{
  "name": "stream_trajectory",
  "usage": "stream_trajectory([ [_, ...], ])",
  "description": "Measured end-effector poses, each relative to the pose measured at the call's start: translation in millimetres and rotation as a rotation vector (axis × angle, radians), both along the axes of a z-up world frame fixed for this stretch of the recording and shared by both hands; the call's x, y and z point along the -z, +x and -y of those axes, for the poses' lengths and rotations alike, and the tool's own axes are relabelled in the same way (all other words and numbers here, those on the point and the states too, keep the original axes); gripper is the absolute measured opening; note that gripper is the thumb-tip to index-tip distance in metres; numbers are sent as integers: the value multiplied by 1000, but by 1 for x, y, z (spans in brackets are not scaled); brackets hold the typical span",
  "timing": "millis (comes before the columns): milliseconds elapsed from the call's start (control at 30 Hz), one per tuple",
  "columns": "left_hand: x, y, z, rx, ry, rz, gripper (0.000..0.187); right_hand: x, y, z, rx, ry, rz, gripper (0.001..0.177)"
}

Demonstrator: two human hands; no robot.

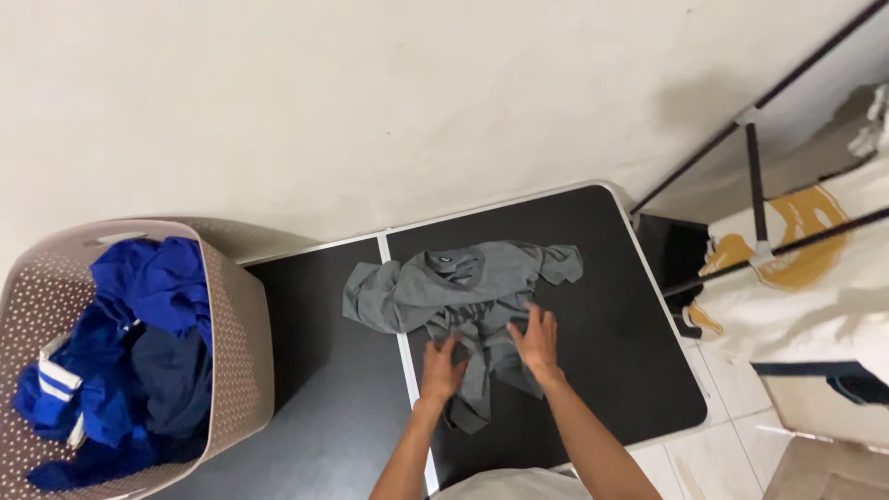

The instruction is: The person takes a gray t-shirt from a laundry basket, places it on a table, and hangs it on a hanger. They then place the hanger on a clothing rack. The person repeats the process with a black shirt, folding it on the table before hanging it.

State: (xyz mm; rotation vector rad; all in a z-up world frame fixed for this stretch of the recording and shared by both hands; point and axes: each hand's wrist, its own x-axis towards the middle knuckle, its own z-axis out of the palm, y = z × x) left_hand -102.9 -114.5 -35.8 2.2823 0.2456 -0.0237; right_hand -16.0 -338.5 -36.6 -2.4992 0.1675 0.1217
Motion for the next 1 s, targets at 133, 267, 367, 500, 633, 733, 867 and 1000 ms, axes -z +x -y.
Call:
stream_trajectory([
  [133,15,-27,-1,30,-4,-312,24,6,-34,4,-31,-14,-65,43],
  [267,11,-30,-12,31,-82,-263,24,9,-49,8,45,115,-86,34],
  [367,-1,-21,-12,95,-111,-205,27,4,-56,13,115,168,53,31],
  [500,-28,0,10,187,-139,-167,32,-19,-62,21,235,214,113,29],
  [633,-63,19,51,304,-251,-122,35,-60,-67,44,325,263,201,29],
  [733,-96,29,88,394,-236,-74,41,-100,-61,79,370,325,344,30],
  [867,-142,37,146,466,-314,12,45,-153,-52,134,444,357,499,31],
  [1000,-188,42,208,533,-318,9,51,-202,-55,191,484,334,693,27],
])
